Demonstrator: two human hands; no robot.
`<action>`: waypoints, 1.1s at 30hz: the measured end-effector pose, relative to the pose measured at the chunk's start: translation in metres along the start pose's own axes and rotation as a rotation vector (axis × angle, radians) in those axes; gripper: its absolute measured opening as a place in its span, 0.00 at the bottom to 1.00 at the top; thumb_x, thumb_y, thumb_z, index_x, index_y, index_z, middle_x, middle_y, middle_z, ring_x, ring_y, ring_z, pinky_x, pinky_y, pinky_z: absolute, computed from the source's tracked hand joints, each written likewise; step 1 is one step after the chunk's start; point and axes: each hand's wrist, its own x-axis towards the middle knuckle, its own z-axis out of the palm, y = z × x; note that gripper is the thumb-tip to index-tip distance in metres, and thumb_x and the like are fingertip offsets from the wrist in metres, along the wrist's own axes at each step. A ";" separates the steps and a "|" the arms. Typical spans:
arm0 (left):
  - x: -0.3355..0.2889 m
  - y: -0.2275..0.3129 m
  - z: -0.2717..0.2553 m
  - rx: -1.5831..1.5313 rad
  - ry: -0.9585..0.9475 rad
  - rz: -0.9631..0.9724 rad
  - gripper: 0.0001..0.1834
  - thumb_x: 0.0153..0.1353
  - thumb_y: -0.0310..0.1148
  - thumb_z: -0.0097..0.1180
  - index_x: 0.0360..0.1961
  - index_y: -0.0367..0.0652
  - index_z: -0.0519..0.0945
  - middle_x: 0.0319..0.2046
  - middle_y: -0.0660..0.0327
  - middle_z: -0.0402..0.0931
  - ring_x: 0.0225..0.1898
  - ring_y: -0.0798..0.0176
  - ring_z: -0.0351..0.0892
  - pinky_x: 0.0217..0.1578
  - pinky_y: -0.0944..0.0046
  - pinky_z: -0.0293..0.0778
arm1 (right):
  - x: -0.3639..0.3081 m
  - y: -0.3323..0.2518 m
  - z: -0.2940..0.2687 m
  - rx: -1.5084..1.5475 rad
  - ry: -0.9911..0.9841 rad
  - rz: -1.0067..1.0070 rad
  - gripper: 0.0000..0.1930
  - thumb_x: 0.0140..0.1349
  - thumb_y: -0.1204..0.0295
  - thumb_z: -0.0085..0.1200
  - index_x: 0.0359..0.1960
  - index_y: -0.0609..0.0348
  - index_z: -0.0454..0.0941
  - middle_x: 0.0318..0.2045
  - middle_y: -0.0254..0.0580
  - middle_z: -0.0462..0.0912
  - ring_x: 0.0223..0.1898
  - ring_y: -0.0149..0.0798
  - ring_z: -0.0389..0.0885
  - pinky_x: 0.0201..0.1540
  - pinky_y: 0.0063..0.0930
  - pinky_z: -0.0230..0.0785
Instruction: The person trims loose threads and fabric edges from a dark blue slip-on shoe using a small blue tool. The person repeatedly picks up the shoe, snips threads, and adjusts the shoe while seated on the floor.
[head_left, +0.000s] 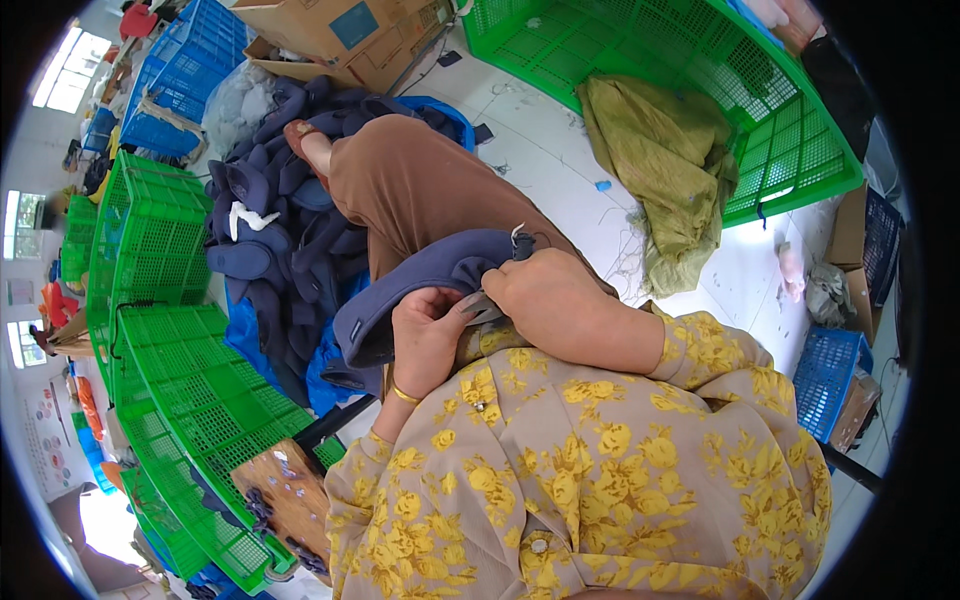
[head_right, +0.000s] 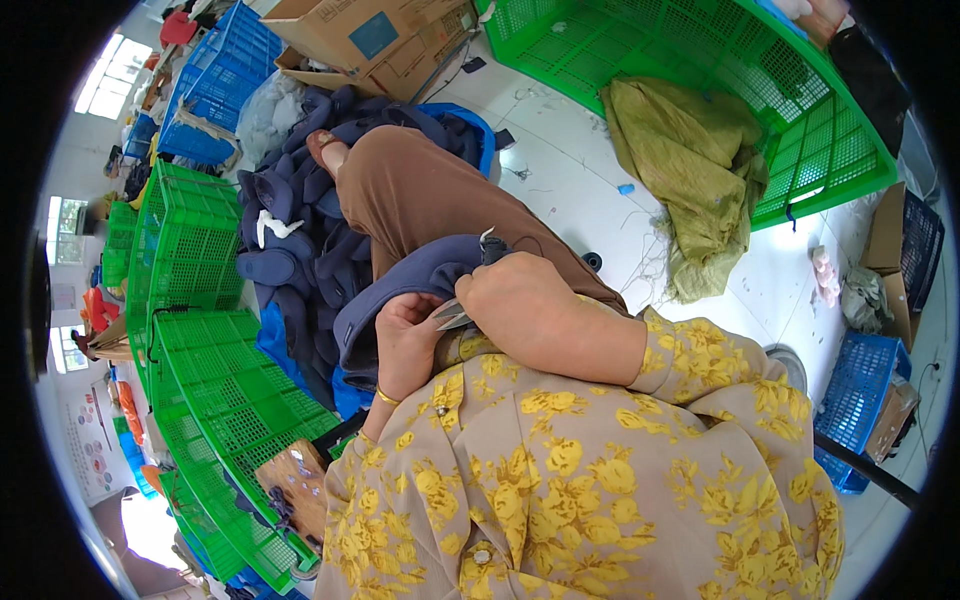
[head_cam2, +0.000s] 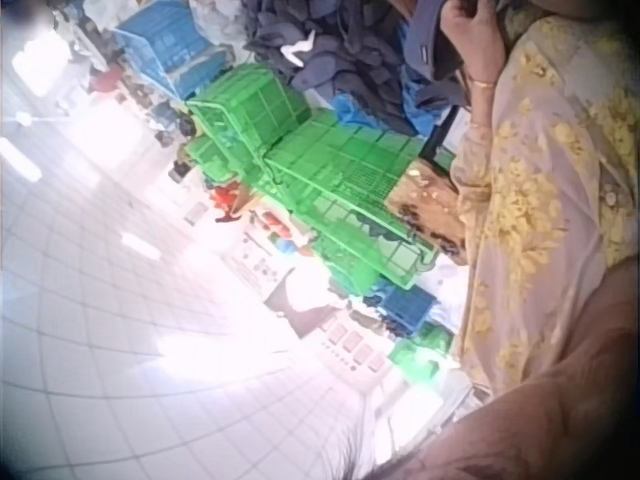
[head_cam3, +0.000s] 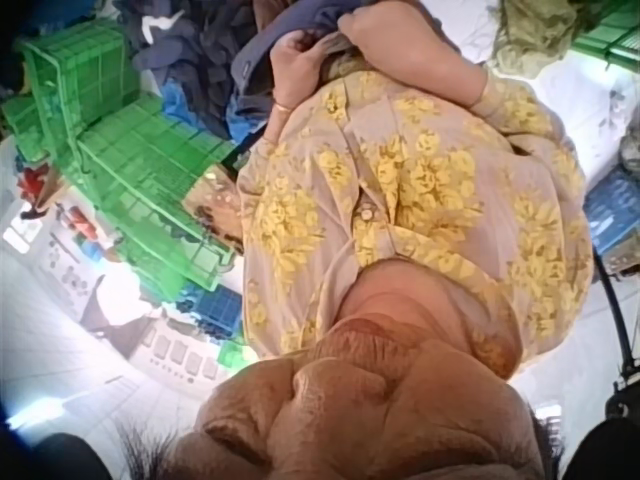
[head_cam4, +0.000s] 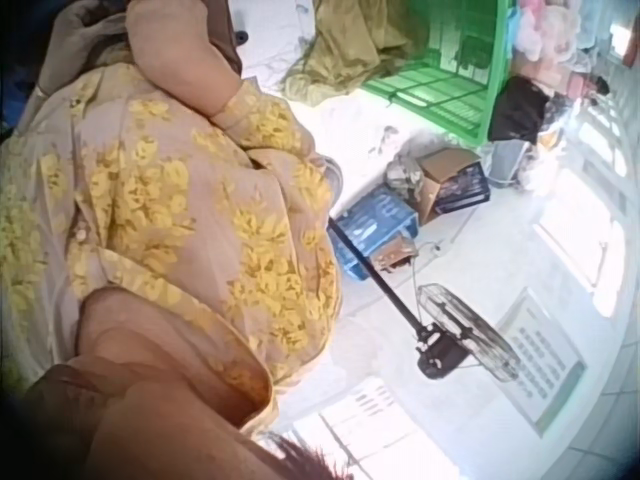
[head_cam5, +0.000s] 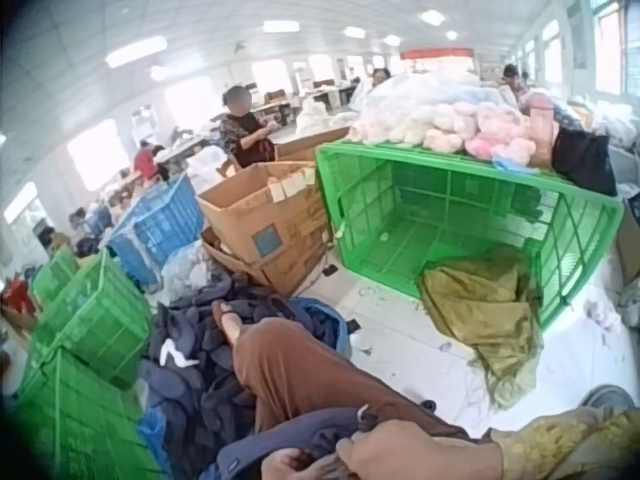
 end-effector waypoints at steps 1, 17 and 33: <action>0.001 0.000 -0.001 0.006 -0.007 0.004 0.05 0.59 0.23 0.63 0.33 0.31 0.80 0.29 0.62 0.81 0.29 0.76 0.76 0.31 0.76 0.72 | 0.001 0.001 0.002 -0.005 0.005 -0.005 0.03 0.51 0.76 0.56 0.29 0.60 0.78 0.27 0.47 0.83 0.30 0.46 0.85 0.33 0.36 0.77; 0.007 0.011 -0.010 -0.203 -0.139 -0.034 0.08 0.66 0.29 0.58 0.40 0.34 0.82 0.34 0.68 0.80 0.35 0.78 0.73 0.39 0.76 0.71 | 0.005 0.052 0.004 0.430 0.024 -0.016 0.20 0.48 0.83 0.49 0.43 0.53 0.82 0.33 0.48 0.84 0.37 0.53 0.82 0.40 0.42 0.73; 0.014 0.005 -0.001 -0.464 -0.226 -0.149 0.11 0.69 0.28 0.54 0.47 0.33 0.82 0.41 0.62 0.83 0.38 0.74 0.78 0.42 0.72 0.76 | 0.013 0.054 0.009 0.516 0.021 -0.036 0.20 0.46 0.84 0.48 0.40 0.52 0.82 0.31 0.47 0.83 0.34 0.53 0.81 0.37 0.41 0.72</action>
